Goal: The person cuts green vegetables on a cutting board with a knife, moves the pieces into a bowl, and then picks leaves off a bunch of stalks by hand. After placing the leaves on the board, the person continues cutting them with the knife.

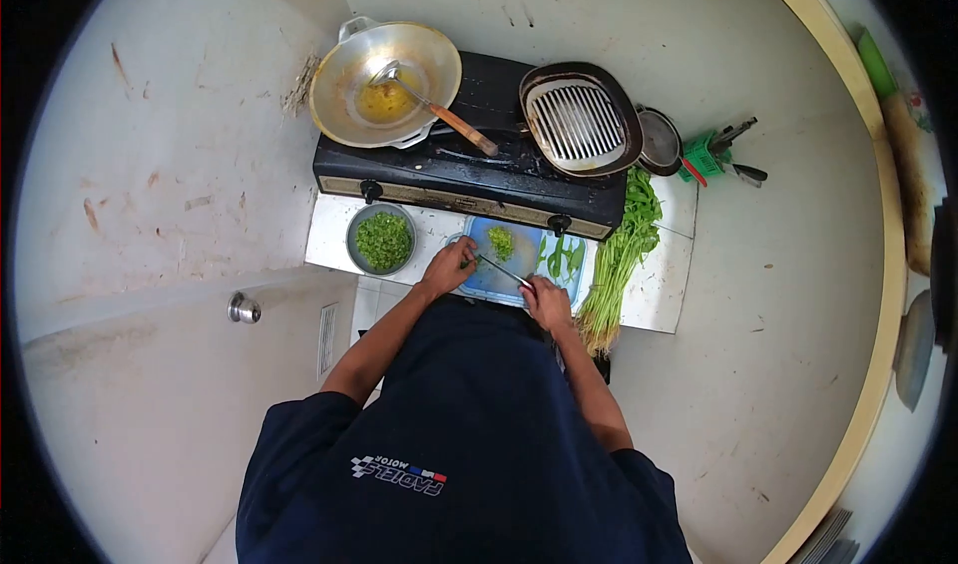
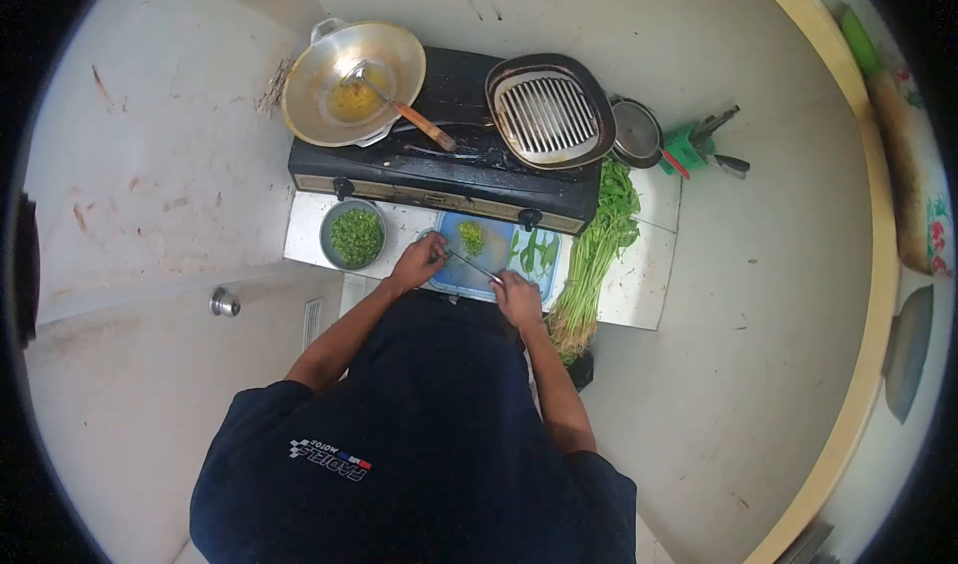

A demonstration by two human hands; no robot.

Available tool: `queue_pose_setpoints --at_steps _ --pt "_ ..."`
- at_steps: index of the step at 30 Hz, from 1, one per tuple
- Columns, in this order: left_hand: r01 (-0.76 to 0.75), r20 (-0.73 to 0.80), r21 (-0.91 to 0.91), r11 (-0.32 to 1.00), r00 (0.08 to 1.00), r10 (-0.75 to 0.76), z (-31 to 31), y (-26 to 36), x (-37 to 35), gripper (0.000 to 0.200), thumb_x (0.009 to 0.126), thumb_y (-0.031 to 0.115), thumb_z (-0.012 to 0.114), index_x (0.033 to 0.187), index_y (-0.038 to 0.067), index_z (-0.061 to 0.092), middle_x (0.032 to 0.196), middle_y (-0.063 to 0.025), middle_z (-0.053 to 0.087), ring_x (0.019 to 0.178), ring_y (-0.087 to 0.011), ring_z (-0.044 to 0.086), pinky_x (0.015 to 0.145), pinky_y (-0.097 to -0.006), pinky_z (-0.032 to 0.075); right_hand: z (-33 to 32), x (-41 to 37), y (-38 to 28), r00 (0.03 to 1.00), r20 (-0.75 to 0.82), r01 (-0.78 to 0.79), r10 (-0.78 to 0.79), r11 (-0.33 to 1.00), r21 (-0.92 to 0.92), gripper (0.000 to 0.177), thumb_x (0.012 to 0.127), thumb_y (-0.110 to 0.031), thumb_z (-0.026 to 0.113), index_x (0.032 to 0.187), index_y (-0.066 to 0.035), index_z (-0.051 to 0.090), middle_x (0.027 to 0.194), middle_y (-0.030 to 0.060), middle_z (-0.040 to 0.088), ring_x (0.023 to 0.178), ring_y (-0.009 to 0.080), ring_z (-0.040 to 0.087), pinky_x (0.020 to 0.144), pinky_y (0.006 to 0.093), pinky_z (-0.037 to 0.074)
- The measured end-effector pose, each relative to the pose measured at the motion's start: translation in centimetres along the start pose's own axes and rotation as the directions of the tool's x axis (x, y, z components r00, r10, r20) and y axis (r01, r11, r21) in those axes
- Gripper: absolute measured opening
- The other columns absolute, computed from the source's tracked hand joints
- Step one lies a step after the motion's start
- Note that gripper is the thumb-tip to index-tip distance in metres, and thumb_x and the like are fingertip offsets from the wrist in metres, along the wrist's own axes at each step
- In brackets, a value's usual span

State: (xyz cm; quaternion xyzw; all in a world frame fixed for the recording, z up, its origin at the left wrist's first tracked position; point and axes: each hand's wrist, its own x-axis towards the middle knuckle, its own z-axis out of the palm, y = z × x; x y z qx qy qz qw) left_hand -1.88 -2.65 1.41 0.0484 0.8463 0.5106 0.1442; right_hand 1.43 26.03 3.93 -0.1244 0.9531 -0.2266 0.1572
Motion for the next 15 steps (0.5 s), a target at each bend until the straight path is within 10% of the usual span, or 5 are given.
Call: queue_pose_setpoints --at_steps 15 --pt "0.042 -0.065 0.071 0.997 0.997 -0.038 1.8 1.9 -0.5 0.031 0.090 0.006 0.071 0.115 0.002 0.054 0.095 -0.0149 0.070 0.094 -0.0326 0.071 0.082 -0.0420 0.055 -1.6 4.5 2.8 0.998 0.001 0.056 -0.056 0.995 -0.088 0.032 0.101 -0.039 0.058 0.117 -0.012 0.066 0.107 0.0138 0.068 0.098 0.0380 0.068 0.086 0.0574 0.046"
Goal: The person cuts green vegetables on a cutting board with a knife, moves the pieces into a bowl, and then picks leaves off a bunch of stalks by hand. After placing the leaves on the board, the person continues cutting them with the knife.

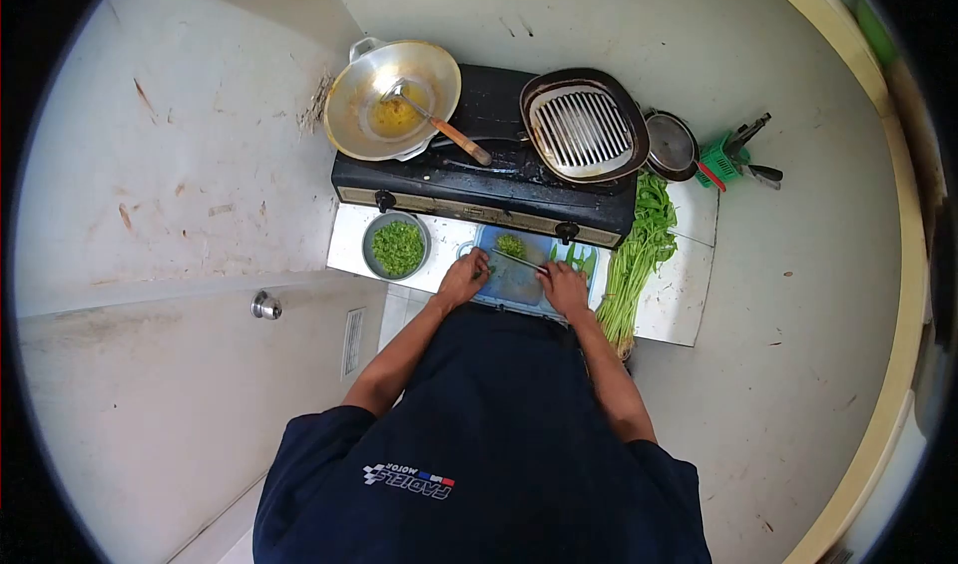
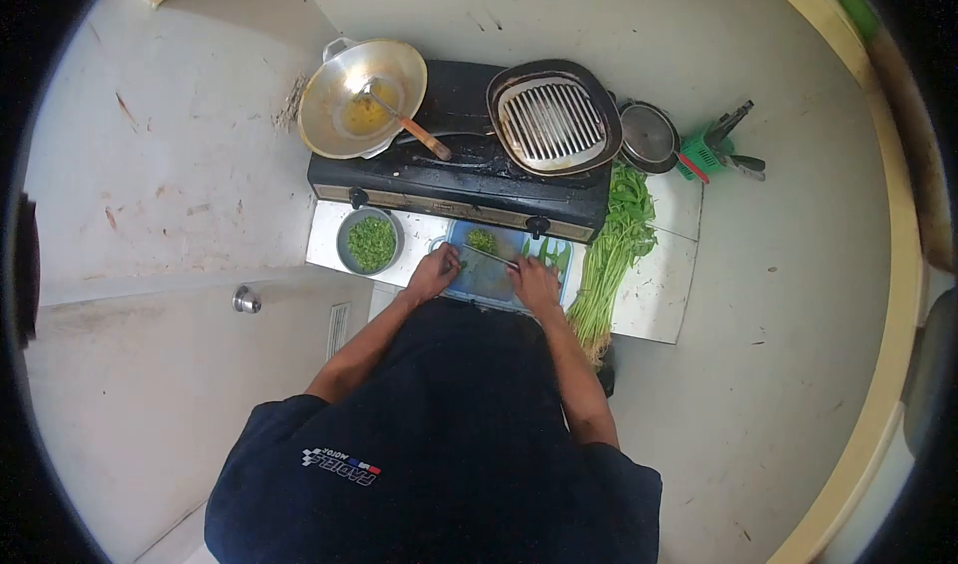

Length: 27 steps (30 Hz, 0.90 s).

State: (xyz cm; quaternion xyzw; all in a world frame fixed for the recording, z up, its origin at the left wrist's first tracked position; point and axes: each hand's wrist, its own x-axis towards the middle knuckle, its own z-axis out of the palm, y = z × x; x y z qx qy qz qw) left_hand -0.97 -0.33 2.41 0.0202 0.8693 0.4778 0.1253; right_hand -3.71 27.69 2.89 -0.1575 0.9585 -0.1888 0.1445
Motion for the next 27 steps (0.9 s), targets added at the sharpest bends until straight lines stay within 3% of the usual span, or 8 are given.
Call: queue_pose_setpoints --at_steps 6,9,14,20,27 --pt "-0.035 -0.104 0.098 0.995 0.994 0.045 1.6 1.8 -0.1 0.019 0.086 0.003 0.072 0.101 0.001 0.060 0.091 -0.0156 0.070 0.086 -0.0342 0.070 0.077 -0.0431 0.055 0.7 -1.8 -0.5 0.996 -0.050 0.076 -0.076 0.997 0.009 0.032 0.101 -0.038 0.059 0.111 -0.008 0.065 0.104 0.0139 0.068 0.098 0.0380 0.068 0.086 0.0573 0.049" --pt "-0.088 -0.162 0.169 0.982 0.980 0.116 3.0 0.9 -0.3 0.024 0.082 0.002 0.072 0.102 0.004 0.059 0.089 -0.0128 0.070 0.084 -0.0348 0.069 0.079 -0.0464 0.052 -0.2 -1.7 -0.4 0.997 -0.019 0.075 -0.074 0.996 0.057 0.032 0.100 -0.037 0.060 0.109 -0.006 0.065 0.102 0.0147 0.068 0.097 0.0376 0.068 0.086 0.0550 0.051" --pt "-0.018 -0.298 0.343 0.939 0.946 0.127 4.9 1.5 -1.4 0.009 0.088 0.010 0.069 0.097 0.011 0.068 0.091 -0.0076 0.070 0.093 -0.0300 0.066 0.087 -0.0467 0.044 1.1 -0.9 0.5 0.985 -0.033 0.172 -0.170 0.984 0.053 0.037 0.100 -0.038 0.061 0.107 -0.002 0.063 0.101 0.0185 0.068 0.093 0.0384 0.069 0.082 0.0508 0.056" --pt "0.113 -0.389 0.415 0.903 0.919 0.064 6.2 2.9 -1.8 0.007 0.091 0.014 0.066 0.093 0.014 0.072 0.090 -0.0069 0.066 0.095 -0.0300 0.062 0.088 -0.0490 0.042 -0.1 -1.5 -0.8 0.977 0.189 0.081 -0.099 0.991 0.103 0.041 0.101 -0.040 0.058 0.106 0.001 0.063 0.090 0.0223 0.072 0.085 0.0439 0.071 0.078 0.0531 0.058" --pt "0.161 -0.429 0.380 0.911 0.903 0.020 6.8 2.8 -2.1 0.007 0.088 0.014 0.067 0.093 0.015 0.072 0.093 -0.0073 0.066 0.097 -0.0316 0.062 0.084 -0.0515 0.043 0.9 -1.6 -1.0 0.934 0.277 0.215 -0.227 0.974 0.074 0.042 0.102 -0.037 0.052 0.097 0.001 0.071 0.088 0.0245 0.074 0.083 0.0428 0.073 0.077 0.0521 0.059"
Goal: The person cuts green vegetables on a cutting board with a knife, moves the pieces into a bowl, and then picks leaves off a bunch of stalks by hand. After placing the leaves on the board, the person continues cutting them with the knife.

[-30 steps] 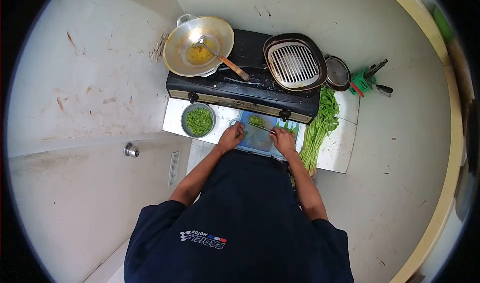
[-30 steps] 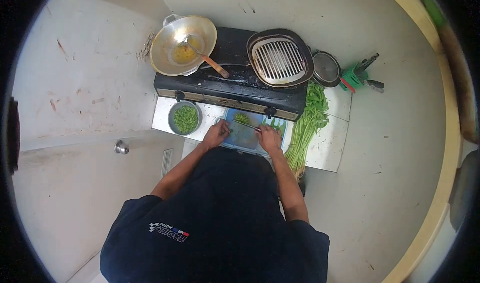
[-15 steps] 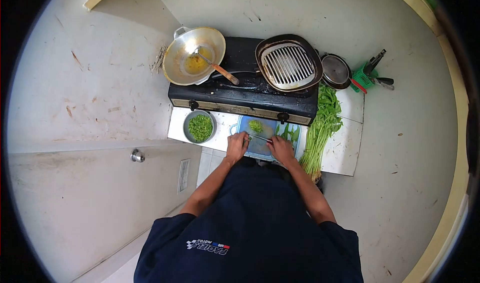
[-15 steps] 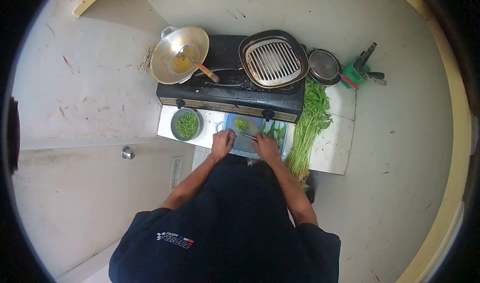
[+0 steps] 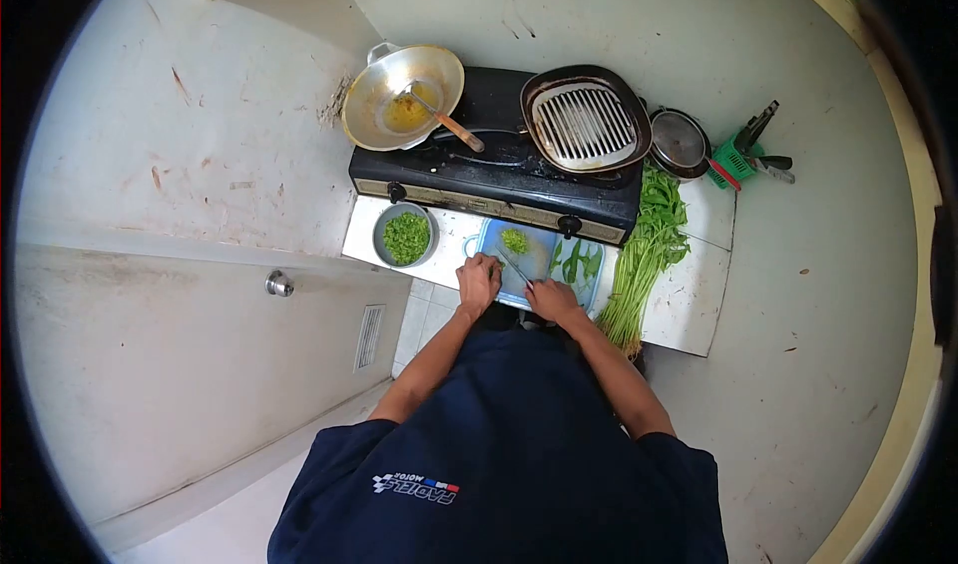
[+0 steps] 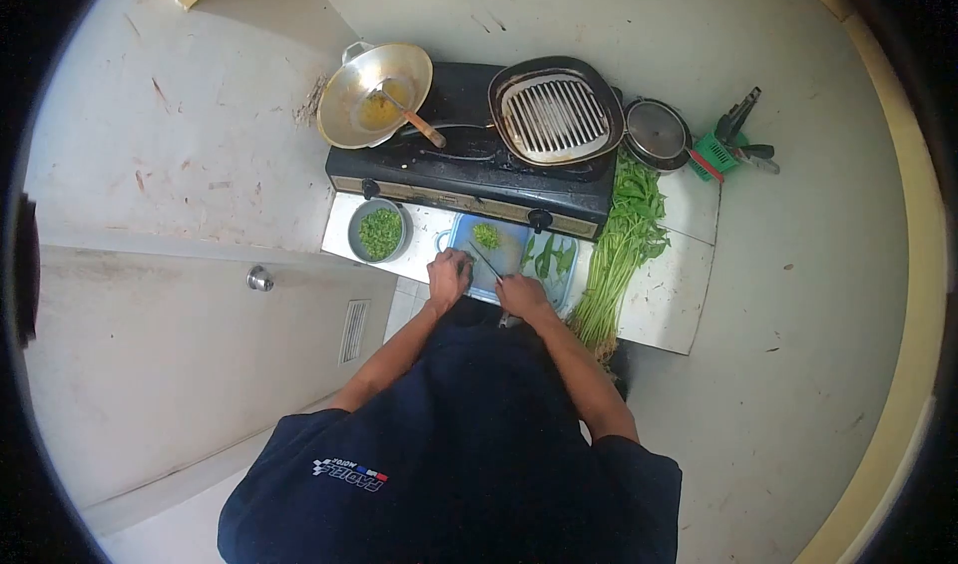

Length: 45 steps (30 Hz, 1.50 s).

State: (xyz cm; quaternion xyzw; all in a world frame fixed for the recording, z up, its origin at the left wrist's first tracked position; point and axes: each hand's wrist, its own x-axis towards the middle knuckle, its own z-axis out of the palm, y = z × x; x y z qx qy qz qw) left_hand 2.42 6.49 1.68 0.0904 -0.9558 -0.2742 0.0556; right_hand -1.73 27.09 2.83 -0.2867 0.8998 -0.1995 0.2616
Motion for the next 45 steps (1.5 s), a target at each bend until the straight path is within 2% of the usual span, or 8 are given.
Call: queue_pose_setpoints --at_steps 5,8,20,26,30,33,38,45 --pt "0.026 -0.014 0.022 0.999 1.000 -0.026 0.5 -0.2 -0.4 0.006 0.087 0.013 0.067 0.091 0.014 0.071 0.095 -0.0066 0.066 0.096 -0.0315 0.062 0.082 -0.0519 0.044 -0.2 0.2 -0.9 0.994 -0.110 0.011 -0.011 1.000 0.002 0.041 0.102 -0.035 0.053 0.096 0.000 0.072 0.086 0.0230 0.074 0.082 0.0408 0.074 0.075 0.0521 0.059" --pt "0.058 -0.001 -0.029 0.998 0.998 -0.058 1.3 -0.8 -0.2 0.006 0.085 0.011 0.067 0.089 0.015 0.071 0.093 -0.0057 0.067 0.094 -0.0314 0.063 0.083 -0.0517 0.044 -0.8 0.2 -1.6 0.998 -0.057 0.002 -0.003 1.000 -0.020 0.041 0.102 -0.035 0.054 0.100 0.004 0.068 0.087 0.0260 0.073 0.083 0.0419 0.073 0.076 0.0516 0.058" --pt "0.033 0.021 -0.055 0.998 0.999 -0.032 0.6 -0.9 0.1 0.008 0.083 0.011 0.067 0.088 0.014 0.073 0.088 -0.0048 0.068 0.091 -0.0306 0.066 0.082 -0.0504 0.046 0.9 0.4 -1.1 0.993 -0.119 0.019 -0.023 0.999 -0.034 0.039 0.101 -0.034 0.056 0.094 0.002 0.068 0.083 0.0243 0.073 0.075 0.0411 0.073 0.070 0.0510 0.058" --pt "0.022 0.047 -0.092 0.996 0.999 -0.017 -0.1 -0.8 0.6 0.008 0.083 0.011 0.067 0.088 0.014 0.074 0.087 -0.0048 0.069 0.090 -0.0308 0.067 0.081 -0.0507 0.047 1.4 1.1 -2.1 0.994 -0.105 0.005 -0.012 0.998 -0.064 0.039 0.102 -0.032 0.051 0.092 -0.001 0.073 0.087 0.0215 0.075 0.079 0.0391 0.074 0.074 0.0513 0.059" --pt "0.045 0.057 -0.129 0.991 0.998 -0.038 0.6 -1.5 0.7 0.007 0.083 0.011 0.068 0.086 0.013 0.073 0.087 -0.0055 0.070 0.088 -0.0305 0.068 0.079 -0.0502 0.048 2.0 2.5 -2.6 0.995 -0.096 0.030 -0.034 0.998 -0.049 0.039 0.101 -0.030 0.052 0.090 0.002 0.072 0.087 0.0247 0.074 0.079 0.0407 0.074 0.075 0.0513 0.059" --pt "0.031 0.019 -0.146 0.989 0.999 -0.029 0.6 -1.3 0.6 0.007 0.082 0.011 0.068 0.084 0.012 0.074 0.084 -0.0068 0.072 0.082 -0.0301 0.069 0.075 -0.0474 0.051 2.3 2.7 -2.8 0.996 -0.083 0.038 -0.044 0.997 -0.067 0.038 0.101 -0.027 0.051 0.089 0.001 0.073 0.089 0.0241 0.074 0.080 0.0404 0.074 0.076 0.0513 0.059" --pt "0.131 0.060 -0.190 0.973 0.991 -0.122 -0.6 -0.6 0.9 0.011 0.081 0.009 0.066 0.083 0.011 0.077 0.083 -0.0088 0.075 0.075 -0.0289 0.072 0.069 -0.0417 0.056 3.7 1.1 -1.9 0.992 -0.115 0.042 -0.054 0.994 -0.099 0.036 0.100 -0.027 0.052 0.089 -0.001 0.074 0.088 0.0229 0.073 0.081 0.0412 0.073 0.076 0.0511 0.058" --pt "0.112 -0.005 -0.216 0.970 0.993 -0.115 -0.3 -0.5 0.7 0.015 0.082 0.009 0.063 0.084 0.011 0.077 0.086 -0.0103 0.075 0.077 -0.0301 0.072 0.071 -0.0426 0.057 1.3 -0.1 -2.6 0.994 -0.102 -0.038 0.036 0.999 -0.022 0.040 0.101 -0.027 0.049 0.087 0.001 0.073 0.090 0.0241 0.074 0.083 0.0405 0.073 0.079 0.0506 0.058"
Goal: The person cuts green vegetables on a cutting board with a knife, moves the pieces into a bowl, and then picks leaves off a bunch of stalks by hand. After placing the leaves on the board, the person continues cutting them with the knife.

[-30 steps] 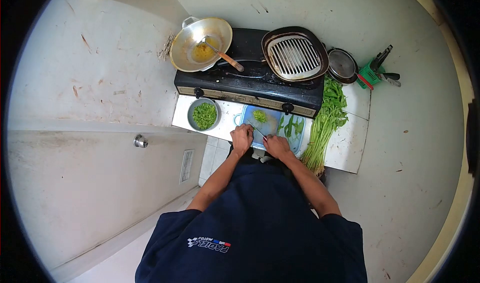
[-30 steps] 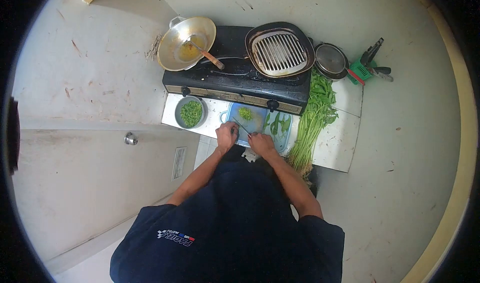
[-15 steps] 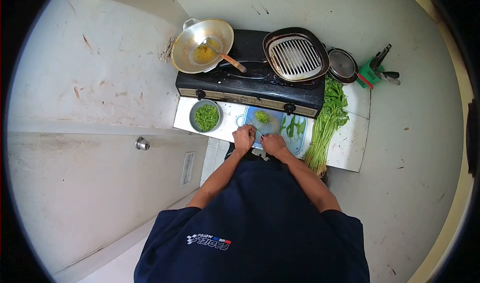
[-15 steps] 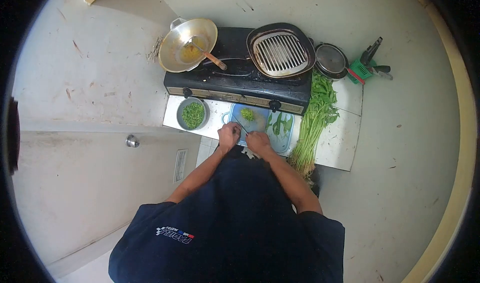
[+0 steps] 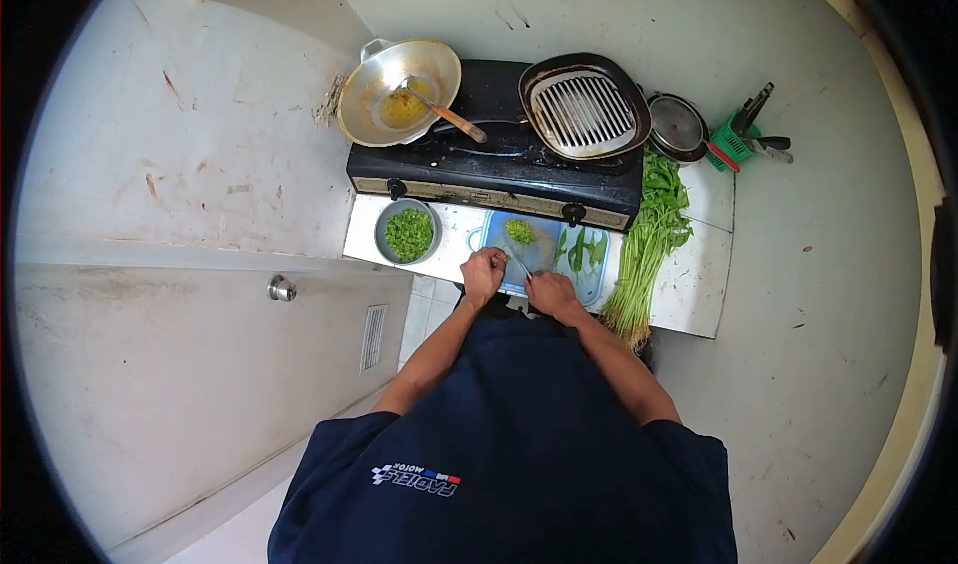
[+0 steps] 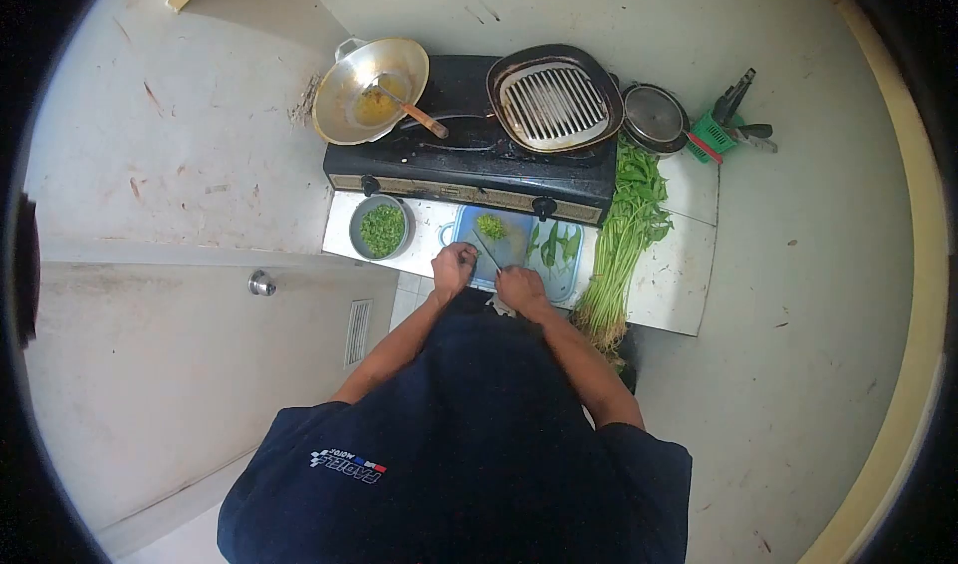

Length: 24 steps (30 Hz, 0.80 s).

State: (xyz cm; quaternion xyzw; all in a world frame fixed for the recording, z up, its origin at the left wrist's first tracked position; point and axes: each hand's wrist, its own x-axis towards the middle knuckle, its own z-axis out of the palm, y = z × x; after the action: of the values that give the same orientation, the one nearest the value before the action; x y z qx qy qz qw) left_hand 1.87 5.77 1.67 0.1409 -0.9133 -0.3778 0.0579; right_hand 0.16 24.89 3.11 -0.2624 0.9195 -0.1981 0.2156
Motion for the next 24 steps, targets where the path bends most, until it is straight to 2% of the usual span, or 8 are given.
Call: queue_pose_setpoints --at_steps 6,11,15,17,24 --pt "0.032 0.062 0.035 0.999 0.998 -0.034 0.5 -1.0 0.3 0.016 0.084 0.010 0.061 0.086 0.013 0.077 0.090 -0.0111 0.075 0.082 -0.0321 0.072 0.075 -0.0443 0.057 -0.4 0.1 -0.4 1.000 0.005 0.010 -0.011 1.000 0.018 0.042 0.102 -0.030 0.050 0.091 0.004 0.072 0.088 0.0260 0.073 0.081 0.0419 0.073 0.076 0.0509 0.059" --pt "0.005 0.030 0.010 1.000 1.000 -0.005 0.5 -1.0 0.2 0.017 0.085 0.010 0.060 0.085 0.013 0.077 0.090 -0.0118 0.075 0.081 -0.0338 0.072 0.074 -0.0462 0.057 0.9 0.4 -0.6 0.998 -0.039 0.049 -0.048 0.998 0.033 0.044 0.103 -0.032 0.050 0.091 0.004 0.072 0.087 0.0272 0.073 0.079 0.0428 0.073 0.074 0.0519 0.059" --pt "0.003 0.071 0.024 1.000 0.997 -0.005 0.5 -1.2 0.4 0.017 0.086 0.010 0.060 0.085 0.012 0.077 0.089 -0.0125 0.075 0.079 -0.0342 0.072 0.073 -0.0471 0.057 1.0 1.2 -1.3 0.999 -0.020 0.025 -0.025 1.000 -0.014 0.041 0.102 -0.028 0.050 0.086 0.001 0.075 0.088 0.0225 0.074 0.083 0.0396 0.074 0.076 0.0490 0.060" --pt "-0.002 0.064 0.033 0.999 0.998 0.000 0.6 -1.3 0.3 0.017 0.086 0.010 0.060 0.085 0.012 0.076 0.088 -0.0128 0.075 0.079 -0.0336 0.072 0.072 -0.0464 0.057 1.7 1.9 -1.1 0.996 -0.058 0.065 -0.067 0.997 -0.036 0.041 0.102 -0.027 0.051 0.085 0.000 0.076 0.088 0.0215 0.075 0.081 0.0391 0.075 0.075 0.0478 0.060" --pt "0.067 0.058 -0.039 0.997 0.996 -0.064 1.2 -1.8 0.4 0.016 0.085 0.010 0.061 0.087 0.011 0.077 0.085 -0.0126 0.075 0.076 -0.0324 0.072 0.071 -0.0435 0.057 1.3 0.4 -0.3 0.998 -0.040 0.048 -0.049 0.998 -0.029 0.040 0.102 -0.026 0.050 0.086 0.001 0.074 0.086 0.0243 0.073 0.081 0.0406 0.074 0.077 0.0500 0.059"
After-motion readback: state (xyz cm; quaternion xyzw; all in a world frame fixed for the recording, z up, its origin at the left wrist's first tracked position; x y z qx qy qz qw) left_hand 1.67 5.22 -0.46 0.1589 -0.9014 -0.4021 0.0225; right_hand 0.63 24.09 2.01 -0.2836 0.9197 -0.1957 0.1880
